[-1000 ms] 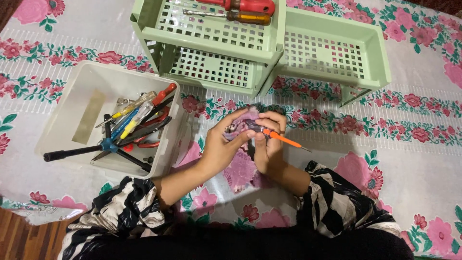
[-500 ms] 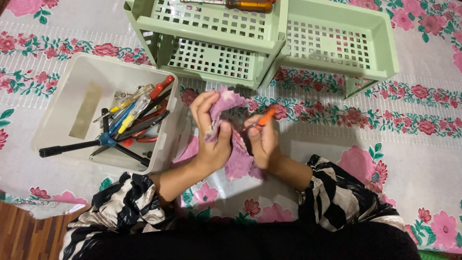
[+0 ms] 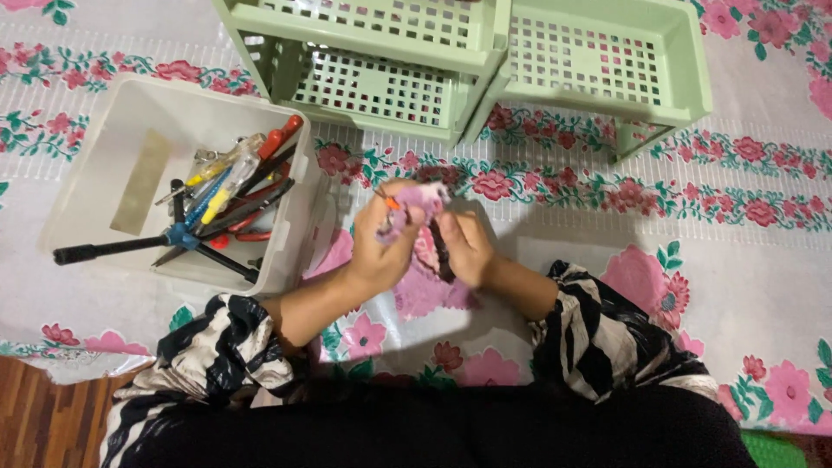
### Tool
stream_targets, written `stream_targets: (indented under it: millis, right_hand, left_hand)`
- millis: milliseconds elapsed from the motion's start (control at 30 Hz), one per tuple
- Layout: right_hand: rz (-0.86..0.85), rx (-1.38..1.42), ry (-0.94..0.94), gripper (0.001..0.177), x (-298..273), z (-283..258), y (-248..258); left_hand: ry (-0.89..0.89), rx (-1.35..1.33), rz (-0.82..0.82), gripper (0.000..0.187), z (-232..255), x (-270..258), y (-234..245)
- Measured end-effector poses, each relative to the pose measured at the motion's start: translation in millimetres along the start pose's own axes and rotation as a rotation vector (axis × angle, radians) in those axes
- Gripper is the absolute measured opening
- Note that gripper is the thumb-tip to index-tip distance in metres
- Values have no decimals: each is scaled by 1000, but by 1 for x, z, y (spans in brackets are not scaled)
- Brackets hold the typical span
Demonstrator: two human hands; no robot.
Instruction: Repairing a small plush toy using hand tools like a screwdriver and pliers at a table.
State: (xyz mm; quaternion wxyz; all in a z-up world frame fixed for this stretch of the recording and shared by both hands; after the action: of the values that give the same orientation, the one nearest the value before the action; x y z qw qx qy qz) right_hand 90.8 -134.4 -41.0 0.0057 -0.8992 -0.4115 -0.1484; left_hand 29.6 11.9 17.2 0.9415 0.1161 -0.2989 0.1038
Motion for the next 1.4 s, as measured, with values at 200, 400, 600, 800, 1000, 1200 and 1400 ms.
stream_targets:
  millis: [200,400,600,800,1000,1200,1400]
  right_hand:
    - [48,170,-208,76,3,17,3]
    - [134,115,-130,86,-6,51,18]
    - [213,264,130,65,-3,16,15]
    - [352,549,240,57,-6,24,27]
    - [383,236,253,34,2,10,20]
    - [326,114,283,34,-4,-5,9]
    - [268,-19,332,35,2,-10,13]
  left_hand:
    - [41,-13,91,16,2,6,6]
    - [-31,-183,135,23,24,11,8]
    - [-37,-26,24,22,32,9,-18]
    - [-61,-55,6,20,34,17,-36]
    - [-163,-65,21,17,50,36,-38]
    - [-340,-33,-5,18,101,56,-28]
    - [-488,89,91,18,118,62,-16]
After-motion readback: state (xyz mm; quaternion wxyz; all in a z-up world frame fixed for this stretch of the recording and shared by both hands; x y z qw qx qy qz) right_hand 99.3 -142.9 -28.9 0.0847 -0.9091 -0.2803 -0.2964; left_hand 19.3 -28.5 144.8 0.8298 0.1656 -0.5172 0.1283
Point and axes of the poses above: each hand's wrist, its own x-axis towards the middle knuckle, its own y-axis out of the back of the hand, z = x × y, the point moved 5 cm from there along x, towards the middle knuckle, and after that the axes turned 5 degrees about x, right-handed, at the moved point
